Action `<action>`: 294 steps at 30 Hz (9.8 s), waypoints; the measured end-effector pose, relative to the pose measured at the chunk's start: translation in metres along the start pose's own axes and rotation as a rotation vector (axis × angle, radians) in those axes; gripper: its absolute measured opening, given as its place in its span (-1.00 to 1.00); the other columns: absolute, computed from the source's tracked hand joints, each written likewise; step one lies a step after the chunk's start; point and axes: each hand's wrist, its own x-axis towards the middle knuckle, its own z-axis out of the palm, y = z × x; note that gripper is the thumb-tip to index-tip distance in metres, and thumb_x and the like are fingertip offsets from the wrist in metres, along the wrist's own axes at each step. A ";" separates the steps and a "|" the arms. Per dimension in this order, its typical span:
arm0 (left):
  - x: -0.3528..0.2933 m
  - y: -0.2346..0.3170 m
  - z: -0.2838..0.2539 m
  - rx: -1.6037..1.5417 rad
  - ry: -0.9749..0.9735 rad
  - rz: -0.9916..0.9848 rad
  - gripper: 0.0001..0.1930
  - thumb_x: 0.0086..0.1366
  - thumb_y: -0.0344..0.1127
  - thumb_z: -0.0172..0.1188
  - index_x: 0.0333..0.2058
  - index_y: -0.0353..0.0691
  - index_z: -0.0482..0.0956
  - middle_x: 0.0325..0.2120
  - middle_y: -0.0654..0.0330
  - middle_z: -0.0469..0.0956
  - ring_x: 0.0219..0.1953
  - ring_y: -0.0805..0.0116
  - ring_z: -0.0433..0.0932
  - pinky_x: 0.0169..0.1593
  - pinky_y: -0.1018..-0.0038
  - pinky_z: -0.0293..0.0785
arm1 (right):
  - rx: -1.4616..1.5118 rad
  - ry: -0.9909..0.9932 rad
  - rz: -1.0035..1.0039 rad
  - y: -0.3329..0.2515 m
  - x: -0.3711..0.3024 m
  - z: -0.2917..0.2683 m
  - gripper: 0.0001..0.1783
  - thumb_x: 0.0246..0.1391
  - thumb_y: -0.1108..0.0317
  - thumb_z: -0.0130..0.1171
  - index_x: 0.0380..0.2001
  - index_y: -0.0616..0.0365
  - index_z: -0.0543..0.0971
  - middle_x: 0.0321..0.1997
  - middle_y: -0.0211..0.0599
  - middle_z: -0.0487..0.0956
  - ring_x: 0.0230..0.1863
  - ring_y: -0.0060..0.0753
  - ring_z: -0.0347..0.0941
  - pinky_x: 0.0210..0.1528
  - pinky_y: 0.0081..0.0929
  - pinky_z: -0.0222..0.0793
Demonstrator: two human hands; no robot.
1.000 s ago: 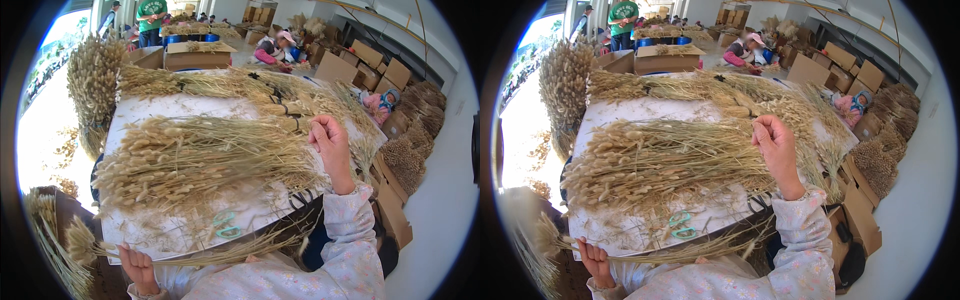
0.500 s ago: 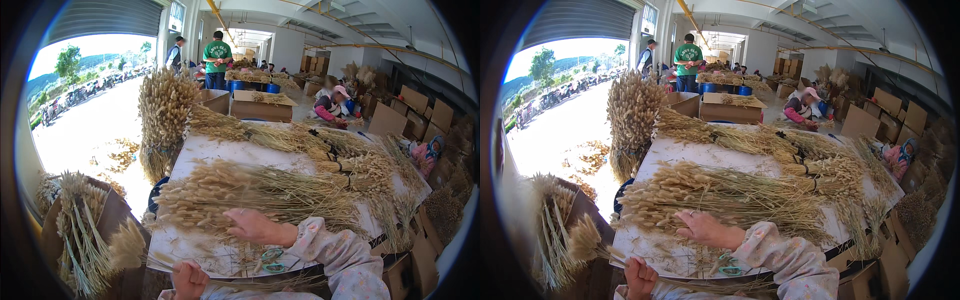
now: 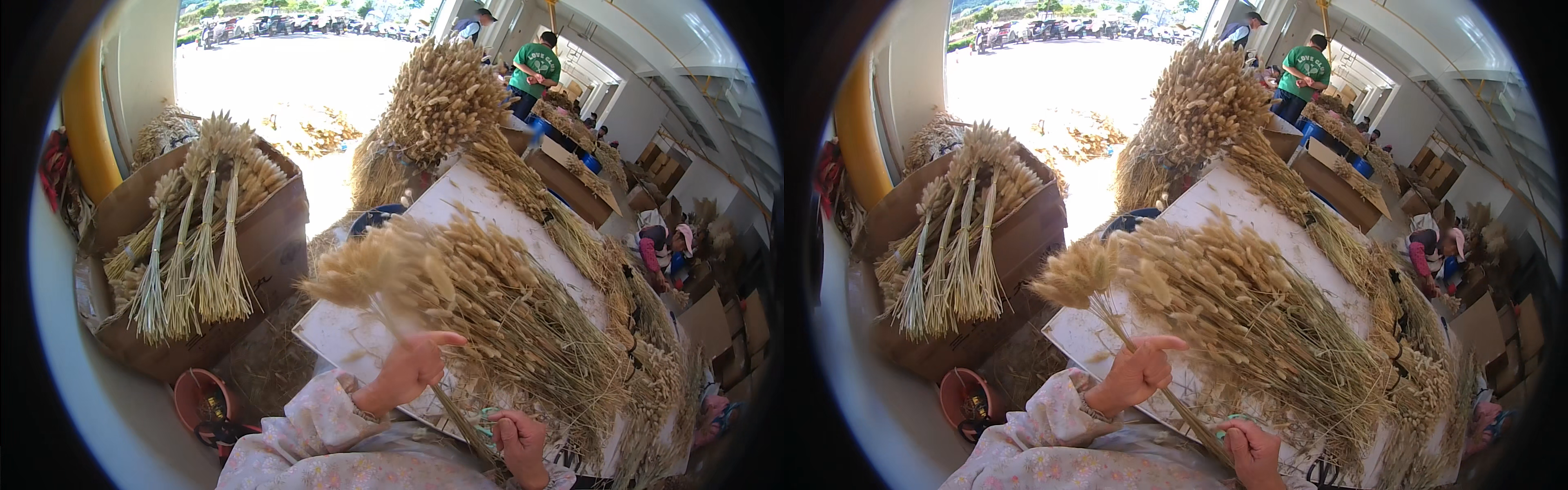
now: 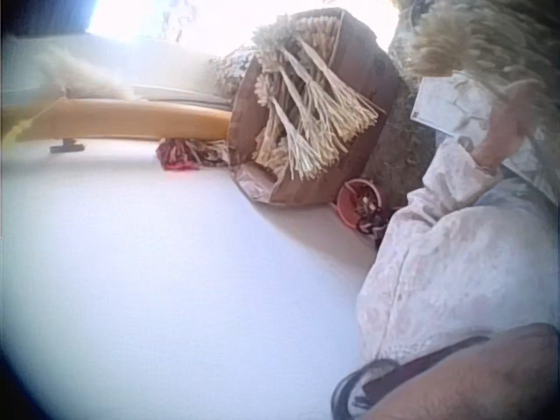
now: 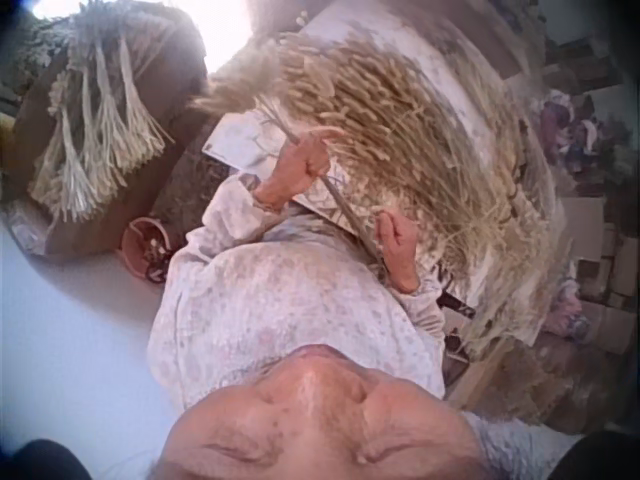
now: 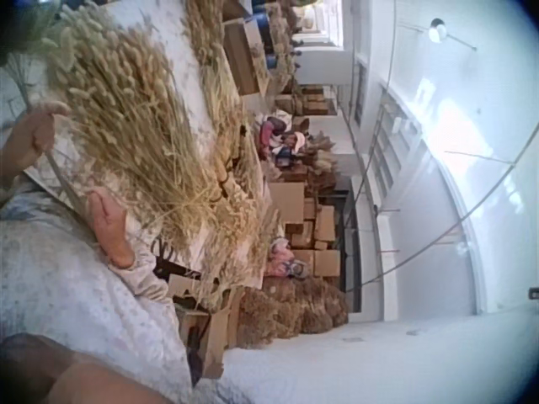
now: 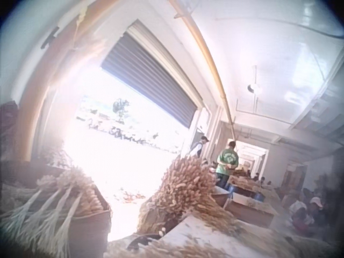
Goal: The person repeatedly picks up dried plant stalks from a table, aligns them, and trims the ends with scissors. The trimmed stalks are placed into a cardboard box beside the table. The person continues this cycle throughout the clip.
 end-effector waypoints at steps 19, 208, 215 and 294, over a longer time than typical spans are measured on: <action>0.001 -0.010 -0.001 0.134 -0.004 0.083 -0.25 0.13 0.11 0.28 0.09 -0.40 0.33 -0.67 0.51 0.09 -0.64 0.71 0.07 -0.58 0.68 -0.03 | -0.458 0.006 -0.245 0.018 0.024 0.044 -0.84 0.11 0.41 0.14 -0.23 0.17 0.59 -0.30 -0.11 0.61 -0.30 -0.10 0.57 -0.29 -0.30 0.44; -0.034 -0.129 0.021 0.781 -0.345 -0.344 -0.55 0.45 -0.06 -0.19 -0.55 -0.16 0.47 -0.64 0.34 0.37 -0.63 0.49 0.30 -0.47 0.61 0.24 | -0.492 0.077 -1.038 -0.072 -0.020 -0.026 -0.69 -0.08 0.26 0.30 -0.27 0.09 0.48 -0.07 -0.17 0.58 -0.13 -0.24 0.53 -0.01 -0.25 0.36; -0.017 -0.111 0.017 0.433 0.203 -0.266 -0.50 0.46 -0.06 -0.18 -0.65 -0.16 0.36 -0.79 0.36 0.22 -0.70 0.50 0.19 -0.57 0.54 0.10 | -0.251 0.159 -0.261 0.008 0.006 -0.026 -0.50 -0.04 0.24 0.31 -0.06 0.20 0.40 -0.07 -0.06 0.54 -0.07 -0.09 0.50 0.01 -0.24 0.37; -0.028 -0.056 0.034 0.496 -0.544 -0.630 -0.77 0.26 -0.19 0.12 -0.46 -0.23 0.51 -0.64 0.35 0.41 -0.48 0.53 0.36 -0.32 0.54 0.24 | -0.005 -0.267 -0.224 -0.063 0.033 -0.003 -0.94 0.00 0.51 0.14 -0.41 0.28 0.54 -0.48 -0.26 0.57 -0.55 -0.56 0.53 -0.60 -0.64 0.41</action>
